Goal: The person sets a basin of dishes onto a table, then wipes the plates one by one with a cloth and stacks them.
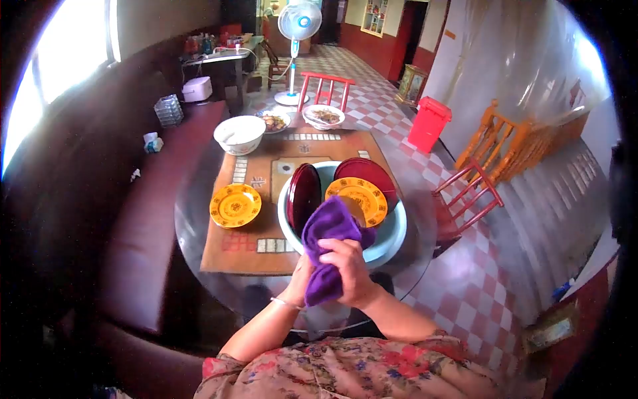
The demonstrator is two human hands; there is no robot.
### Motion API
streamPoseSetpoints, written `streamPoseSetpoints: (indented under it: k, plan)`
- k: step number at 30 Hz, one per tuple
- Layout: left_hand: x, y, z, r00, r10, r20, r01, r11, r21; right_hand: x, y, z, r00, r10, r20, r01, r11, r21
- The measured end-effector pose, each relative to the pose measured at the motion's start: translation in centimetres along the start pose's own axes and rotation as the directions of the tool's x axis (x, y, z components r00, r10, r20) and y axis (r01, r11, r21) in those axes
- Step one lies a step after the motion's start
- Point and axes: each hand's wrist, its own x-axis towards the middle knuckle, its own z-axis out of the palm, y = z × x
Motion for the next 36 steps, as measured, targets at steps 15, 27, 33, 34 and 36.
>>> streamPoseSetpoints:
  k: [15,27,33,34,36]
  plan:
    - [0.5,3.1,8.8,0.944,-0.277,-0.182,0.186,0.897,-0.400,-5.7,1.8,-6.0,0.948,0.183,-0.259,-0.163,0.982,0.098]
    - [1.2,4.3,8.7,0.940,-0.341,0.030,0.228,0.560,-0.796,-5.8,3.9,-8.8,0.906,0.192,-0.378,-0.270,0.949,-0.165]
    - [-2.5,6.3,4.7,0.951,-0.309,-0.022,0.214,0.706,-0.675,-4.6,-1.1,-4.1,0.999,0.035,-0.030,-0.038,0.994,-0.103]
    - [-3.1,6.1,4.0,0.955,-0.296,-0.012,0.205,0.688,-0.696,-3.4,-0.8,-4.4,0.993,0.057,-0.101,-0.066,0.994,-0.082]
    - [-4.0,5.6,2.6,0.963,-0.268,0.015,0.193,0.652,-0.733,-1.7,0.8,-4.5,0.962,0.125,-0.245,-0.132,0.991,-0.013]
